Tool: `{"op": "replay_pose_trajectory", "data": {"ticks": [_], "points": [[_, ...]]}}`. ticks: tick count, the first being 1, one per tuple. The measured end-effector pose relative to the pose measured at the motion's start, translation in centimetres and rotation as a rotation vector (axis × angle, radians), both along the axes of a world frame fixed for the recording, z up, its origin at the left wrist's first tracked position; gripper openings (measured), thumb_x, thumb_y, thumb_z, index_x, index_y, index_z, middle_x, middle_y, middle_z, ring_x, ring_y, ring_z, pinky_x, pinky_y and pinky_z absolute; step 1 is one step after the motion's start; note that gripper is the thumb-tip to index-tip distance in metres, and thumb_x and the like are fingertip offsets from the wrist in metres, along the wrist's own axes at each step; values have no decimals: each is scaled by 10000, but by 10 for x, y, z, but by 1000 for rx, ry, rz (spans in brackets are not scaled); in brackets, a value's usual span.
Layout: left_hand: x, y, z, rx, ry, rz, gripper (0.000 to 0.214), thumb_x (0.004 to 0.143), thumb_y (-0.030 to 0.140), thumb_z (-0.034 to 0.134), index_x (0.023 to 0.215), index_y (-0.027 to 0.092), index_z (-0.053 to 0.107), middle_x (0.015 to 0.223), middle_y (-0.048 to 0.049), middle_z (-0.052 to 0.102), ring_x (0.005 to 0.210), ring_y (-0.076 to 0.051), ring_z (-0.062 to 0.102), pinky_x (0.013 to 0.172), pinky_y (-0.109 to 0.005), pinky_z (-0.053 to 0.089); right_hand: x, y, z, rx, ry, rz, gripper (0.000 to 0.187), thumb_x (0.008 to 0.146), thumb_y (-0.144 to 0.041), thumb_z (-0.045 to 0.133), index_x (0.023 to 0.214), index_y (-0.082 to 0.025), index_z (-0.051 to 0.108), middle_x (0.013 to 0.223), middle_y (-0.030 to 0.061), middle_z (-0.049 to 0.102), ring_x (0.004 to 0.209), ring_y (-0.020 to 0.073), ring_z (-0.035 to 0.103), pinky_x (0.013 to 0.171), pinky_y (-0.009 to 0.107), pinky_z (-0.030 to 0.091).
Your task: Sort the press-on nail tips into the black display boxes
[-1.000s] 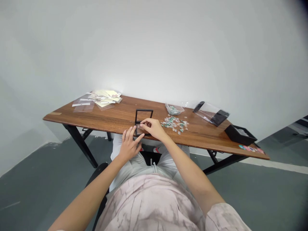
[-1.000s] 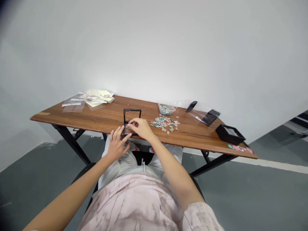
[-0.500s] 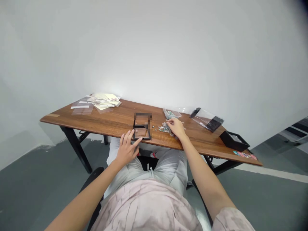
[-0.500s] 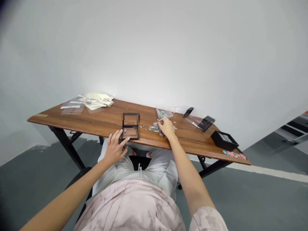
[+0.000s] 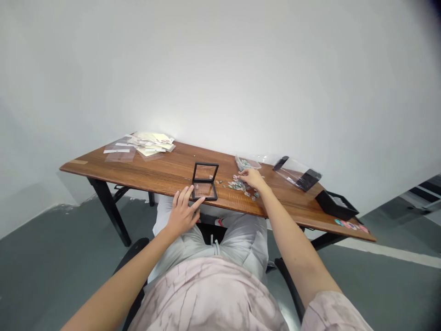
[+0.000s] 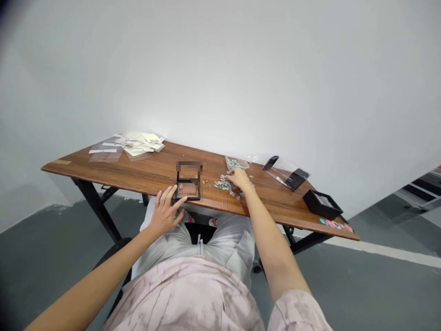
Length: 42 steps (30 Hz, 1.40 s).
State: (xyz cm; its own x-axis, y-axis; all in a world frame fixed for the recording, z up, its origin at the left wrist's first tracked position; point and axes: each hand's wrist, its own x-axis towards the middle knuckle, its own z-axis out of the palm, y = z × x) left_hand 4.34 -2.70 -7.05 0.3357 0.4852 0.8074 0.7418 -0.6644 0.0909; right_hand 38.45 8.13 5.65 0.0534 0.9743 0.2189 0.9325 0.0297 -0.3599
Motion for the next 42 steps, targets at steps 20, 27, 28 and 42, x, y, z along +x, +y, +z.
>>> {"op": "replay_pose_trajectory", "data": {"ticks": [20,27,28,42], "points": [[0,1,-1,-7,25,25,637,857,234,680,1459,329,495,1715,-115,92,1529,-381,259,1204,-624,222,-4,1,-1,12,31,65,214,816,-283,717,985,-200,819,880,61,775,837,220,688,784,306,487],[0,1,-1,-13,26,30,615,861,236,671,1448,327,509,1719,-104,66,1526,-382,266,1208,-616,217,-11,3,0,25,-17,100,332,827,-59,580,1008,-197,822,998,88,798,921,226,706,892,311,504],[0,1,-2,-15,26,31,617,860,236,672,1448,329,509,1719,-105,68,1525,-383,269,1207,-617,217,-12,2,-1,36,-24,94,349,829,-50,566,1028,-191,816,1016,91,796,935,226,706,908,313,504],[0,1,-2,-16,33,38,586,873,253,671,1437,313,522,1720,-109,55,1517,-391,280,1206,-613,219,-26,-12,6,22,-156,21,197,869,-291,654,902,-186,816,947,100,794,907,233,708,867,291,503]]}}
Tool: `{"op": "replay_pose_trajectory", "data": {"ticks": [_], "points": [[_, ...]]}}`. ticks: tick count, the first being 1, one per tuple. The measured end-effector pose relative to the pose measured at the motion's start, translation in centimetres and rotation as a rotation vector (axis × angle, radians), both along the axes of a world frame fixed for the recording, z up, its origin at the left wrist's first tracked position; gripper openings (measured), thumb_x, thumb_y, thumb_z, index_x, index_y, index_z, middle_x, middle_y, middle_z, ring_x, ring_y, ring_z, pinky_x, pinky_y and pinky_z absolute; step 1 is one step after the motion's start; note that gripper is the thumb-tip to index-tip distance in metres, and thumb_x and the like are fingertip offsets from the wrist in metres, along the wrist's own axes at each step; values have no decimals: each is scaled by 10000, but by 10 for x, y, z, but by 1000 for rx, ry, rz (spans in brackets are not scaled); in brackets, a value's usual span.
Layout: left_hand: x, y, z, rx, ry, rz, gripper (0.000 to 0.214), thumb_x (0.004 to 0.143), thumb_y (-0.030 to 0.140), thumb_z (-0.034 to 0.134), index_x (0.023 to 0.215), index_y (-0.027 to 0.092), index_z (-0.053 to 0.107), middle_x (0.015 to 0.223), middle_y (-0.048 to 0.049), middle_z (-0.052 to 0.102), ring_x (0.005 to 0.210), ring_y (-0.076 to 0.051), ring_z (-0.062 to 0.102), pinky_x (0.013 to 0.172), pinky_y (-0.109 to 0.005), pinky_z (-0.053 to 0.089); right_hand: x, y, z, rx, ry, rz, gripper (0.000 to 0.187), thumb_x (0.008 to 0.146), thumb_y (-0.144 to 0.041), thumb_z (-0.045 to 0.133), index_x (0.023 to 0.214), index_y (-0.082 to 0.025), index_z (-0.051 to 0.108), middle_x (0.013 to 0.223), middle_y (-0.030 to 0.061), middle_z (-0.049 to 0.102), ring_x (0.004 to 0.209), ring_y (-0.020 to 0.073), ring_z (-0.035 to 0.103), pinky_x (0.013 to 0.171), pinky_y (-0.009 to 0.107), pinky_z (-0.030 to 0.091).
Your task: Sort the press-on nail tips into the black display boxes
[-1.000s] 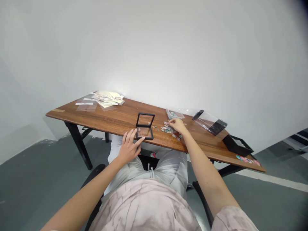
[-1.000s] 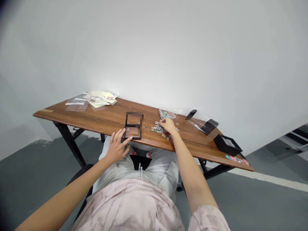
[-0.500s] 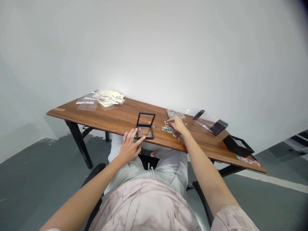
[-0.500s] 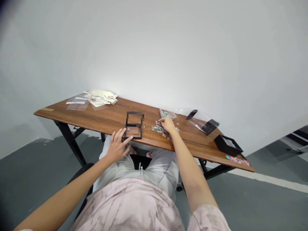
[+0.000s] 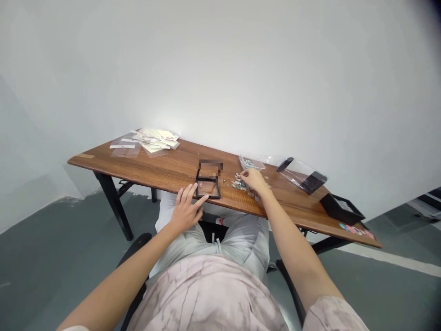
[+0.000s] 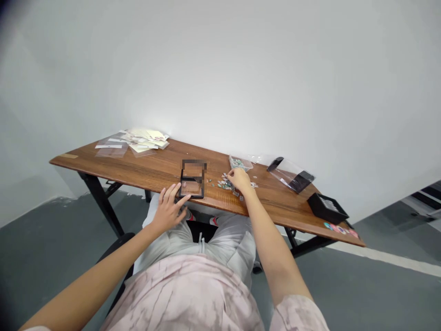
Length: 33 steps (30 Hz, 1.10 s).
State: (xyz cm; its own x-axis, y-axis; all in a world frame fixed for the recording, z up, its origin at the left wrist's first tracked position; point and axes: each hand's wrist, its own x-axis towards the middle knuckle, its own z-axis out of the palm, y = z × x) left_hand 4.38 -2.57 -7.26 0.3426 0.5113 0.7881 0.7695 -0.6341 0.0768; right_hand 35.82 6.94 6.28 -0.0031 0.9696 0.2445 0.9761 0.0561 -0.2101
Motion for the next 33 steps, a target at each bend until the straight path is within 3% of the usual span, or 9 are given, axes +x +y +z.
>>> {"op": "replay_pose_trajectory", "data": {"ticks": [7,22,25,30,33], "points": [[0,0,0,12,1,0,607,864,247,679,1444,314,512,1719,-112,57,1513,-392,286,1201,-611,228,-8,-5,13,-66,-72,86,169,879,-280,684,910,-197,828,920,94,804,870,234,709,865,292,514],[0,-1,0,14,-2,-7,595,869,251,672,1442,308,519,1718,-119,59,1521,-390,267,1203,-612,217,-12,4,6,-36,-29,349,325,895,-54,549,1029,-172,821,1064,102,785,1005,217,711,955,309,493],[0,0,0,13,2,-2,597,870,257,674,1444,310,517,1720,-113,40,1520,-394,268,1204,-613,216,-13,3,4,-6,22,344,289,917,-114,556,1042,-173,810,1079,104,778,984,219,712,925,313,502],[0,0,0,16,0,-4,599,870,260,675,1445,315,516,1719,-114,50,1518,-394,275,1199,-617,225,-15,0,3,-32,65,288,237,892,-371,703,967,-171,804,978,102,789,893,229,722,807,302,515],[0,0,-1,11,-1,-4,611,865,254,680,1448,320,512,1719,-114,53,1519,-391,273,1197,-620,228,-19,-2,6,-30,60,243,214,859,-373,748,886,-167,801,940,101,787,881,232,719,783,299,502]]}}
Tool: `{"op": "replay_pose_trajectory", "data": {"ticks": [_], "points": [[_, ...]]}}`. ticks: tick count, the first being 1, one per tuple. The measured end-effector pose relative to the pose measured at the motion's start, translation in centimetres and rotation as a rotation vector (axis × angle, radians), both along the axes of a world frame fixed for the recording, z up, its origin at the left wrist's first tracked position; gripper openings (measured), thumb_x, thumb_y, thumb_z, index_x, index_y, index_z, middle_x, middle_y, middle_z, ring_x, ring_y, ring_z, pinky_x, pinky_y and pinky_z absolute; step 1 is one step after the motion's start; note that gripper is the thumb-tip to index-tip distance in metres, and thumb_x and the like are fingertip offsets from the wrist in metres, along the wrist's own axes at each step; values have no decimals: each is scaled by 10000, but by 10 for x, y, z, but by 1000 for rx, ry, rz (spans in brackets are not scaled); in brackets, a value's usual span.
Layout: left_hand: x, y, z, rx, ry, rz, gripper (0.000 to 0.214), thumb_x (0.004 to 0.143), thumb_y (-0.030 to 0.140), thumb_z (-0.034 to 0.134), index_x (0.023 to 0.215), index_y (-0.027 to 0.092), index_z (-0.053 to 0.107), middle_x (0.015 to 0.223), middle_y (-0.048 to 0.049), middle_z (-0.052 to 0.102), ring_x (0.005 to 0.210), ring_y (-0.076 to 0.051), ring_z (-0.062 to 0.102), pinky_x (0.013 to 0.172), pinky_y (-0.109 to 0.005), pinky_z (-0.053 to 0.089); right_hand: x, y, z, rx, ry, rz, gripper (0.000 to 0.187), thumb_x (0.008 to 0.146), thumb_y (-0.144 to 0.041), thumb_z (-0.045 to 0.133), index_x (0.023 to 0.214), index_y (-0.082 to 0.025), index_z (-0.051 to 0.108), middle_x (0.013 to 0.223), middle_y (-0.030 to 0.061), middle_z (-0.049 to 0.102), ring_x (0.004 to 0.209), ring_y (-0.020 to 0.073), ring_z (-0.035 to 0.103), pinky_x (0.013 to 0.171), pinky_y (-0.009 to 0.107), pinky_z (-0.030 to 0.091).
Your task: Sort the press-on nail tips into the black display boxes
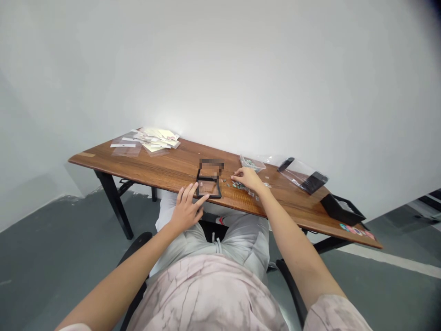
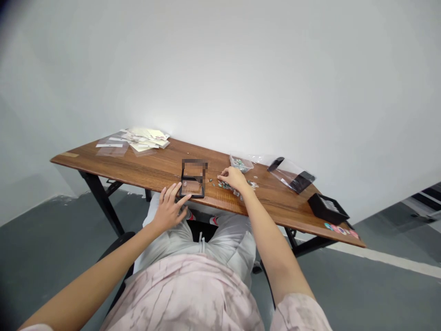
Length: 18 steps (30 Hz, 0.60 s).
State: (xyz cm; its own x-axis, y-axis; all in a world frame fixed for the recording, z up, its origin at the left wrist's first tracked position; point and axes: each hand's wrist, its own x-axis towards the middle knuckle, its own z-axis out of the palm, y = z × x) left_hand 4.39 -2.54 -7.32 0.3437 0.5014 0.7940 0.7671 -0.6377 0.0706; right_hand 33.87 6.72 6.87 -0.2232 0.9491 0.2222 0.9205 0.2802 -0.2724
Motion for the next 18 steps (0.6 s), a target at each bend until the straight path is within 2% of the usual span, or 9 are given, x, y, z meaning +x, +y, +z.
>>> {"op": "replay_pose_trajectory", "data": {"ticks": [6,10,14,18], "points": [[-1,-1,2,5,6,-17,606,863,233,681,1440,327,521,1723,-108,12,1531,-386,247,1200,-625,223,-10,-2,6,0,-48,6,166,882,-301,715,862,-165,809,899,95,773,844,224,699,755,305,483],[-2,-1,4,-5,12,-35,656,843,197,695,1448,369,508,1723,-98,-43,1540,-392,219,1191,-637,232,-7,-8,3,115,-59,61,195,914,-314,670,890,-172,802,953,103,746,902,238,672,837,342,480],[-1,-1,3,-25,13,-39,771,823,193,719,1503,412,430,1724,-92,-23,1538,-403,220,1189,-642,232,-5,-26,-2,271,8,153,188,945,-300,618,971,-191,769,971,94,724,948,250,652,897,378,477],[-1,-1,3,-22,6,-39,806,818,182,716,1520,424,401,1725,-80,4,1540,-410,211,1190,-644,226,-22,-49,-3,294,53,270,165,960,-296,612,1014,-209,742,948,71,719,911,226,644,863,355,482]]}}
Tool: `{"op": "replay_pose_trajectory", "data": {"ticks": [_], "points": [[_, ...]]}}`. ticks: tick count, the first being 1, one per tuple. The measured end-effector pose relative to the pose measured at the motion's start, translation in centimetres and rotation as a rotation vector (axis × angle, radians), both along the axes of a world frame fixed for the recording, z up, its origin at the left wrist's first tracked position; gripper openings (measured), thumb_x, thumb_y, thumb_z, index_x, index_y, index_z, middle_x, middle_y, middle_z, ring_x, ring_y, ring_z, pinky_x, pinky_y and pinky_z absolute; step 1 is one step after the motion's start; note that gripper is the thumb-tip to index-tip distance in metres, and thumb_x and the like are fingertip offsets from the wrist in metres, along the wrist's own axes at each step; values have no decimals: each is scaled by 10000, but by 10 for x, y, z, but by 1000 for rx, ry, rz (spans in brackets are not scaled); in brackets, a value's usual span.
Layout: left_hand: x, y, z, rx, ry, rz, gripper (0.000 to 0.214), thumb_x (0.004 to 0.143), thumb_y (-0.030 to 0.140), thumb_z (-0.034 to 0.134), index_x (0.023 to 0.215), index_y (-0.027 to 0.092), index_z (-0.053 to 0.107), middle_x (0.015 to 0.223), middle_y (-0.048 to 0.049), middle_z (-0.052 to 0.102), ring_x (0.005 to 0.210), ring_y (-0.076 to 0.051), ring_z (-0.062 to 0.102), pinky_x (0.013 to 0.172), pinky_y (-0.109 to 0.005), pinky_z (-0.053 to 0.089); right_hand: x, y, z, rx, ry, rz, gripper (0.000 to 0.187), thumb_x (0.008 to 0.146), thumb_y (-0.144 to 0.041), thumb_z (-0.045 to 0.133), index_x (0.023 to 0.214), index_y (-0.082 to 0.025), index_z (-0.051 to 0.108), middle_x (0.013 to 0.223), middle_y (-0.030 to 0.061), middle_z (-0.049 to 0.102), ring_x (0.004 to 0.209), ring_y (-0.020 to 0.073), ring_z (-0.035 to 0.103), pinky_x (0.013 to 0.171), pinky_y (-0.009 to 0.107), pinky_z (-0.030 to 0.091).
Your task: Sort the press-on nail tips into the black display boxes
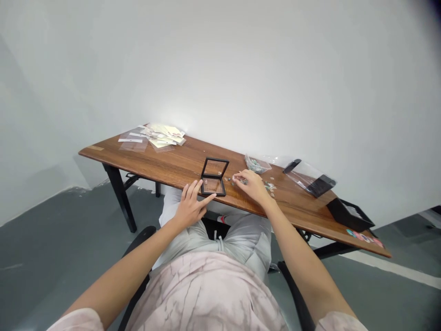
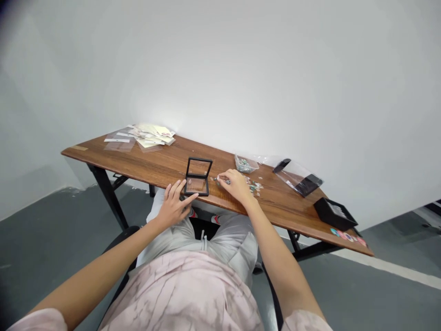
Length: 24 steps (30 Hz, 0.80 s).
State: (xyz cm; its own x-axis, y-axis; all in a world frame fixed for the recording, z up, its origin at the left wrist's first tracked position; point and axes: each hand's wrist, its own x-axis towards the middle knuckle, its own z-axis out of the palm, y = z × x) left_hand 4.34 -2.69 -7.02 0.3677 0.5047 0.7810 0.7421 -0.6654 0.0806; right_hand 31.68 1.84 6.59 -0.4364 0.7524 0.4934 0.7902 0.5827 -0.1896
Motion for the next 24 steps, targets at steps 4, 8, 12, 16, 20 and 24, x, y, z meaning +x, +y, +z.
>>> {"op": "replay_pose_trajectory", "data": {"ticks": [4,8,12,16,20,24], "points": [[0,0,0,-4,6,0,786,826,192,711,1514,426,411,1725,-75,-33,1545,-417,187,1189,-651,218,-33,-16,2,-30,-19,148,149,965,-296,626,1016,-211,737,901,55,721,862,207,637,835,338,482],[-1,0,0,-2,9,5,803,826,204,720,1520,440,392,1724,-73,-45,1542,-415,194,1182,-649,237,-65,-24,2,-54,-37,223,133,958,-300,647,1013,-229,745,860,40,717,823,192,636,795,317,480],[0,1,1,6,9,12,793,818,209,725,1511,434,411,1723,-73,-64,1532,-423,219,1181,-651,240,-83,-26,1,-52,-55,259,126,945,-275,664,1015,-213,748,867,45,711,805,181,632,757,298,478],[0,0,1,0,11,20,744,828,220,711,1495,418,446,1723,-80,-70,1522,-430,244,1182,-647,242,-88,-23,-2,-82,-77,245,86,928,-251,688,977,-223,752,849,33,702,785,173,623,735,288,465],[0,1,0,-2,13,23,744,833,236,709,1503,412,437,1725,-83,-26,1525,-426,240,1184,-650,235,-88,-21,-5,-104,-79,237,79,926,-247,693,962,-209,753,838,34,695,759,167,606,709,281,446],[0,1,-1,-15,5,20,731,831,228,701,1497,404,454,1723,-73,62,1530,-412,232,1195,-644,224,-88,-21,-5,-110,-75,243,85,935,-250,682,966,-212,752,850,36,695,758,164,602,707,280,442]]}}
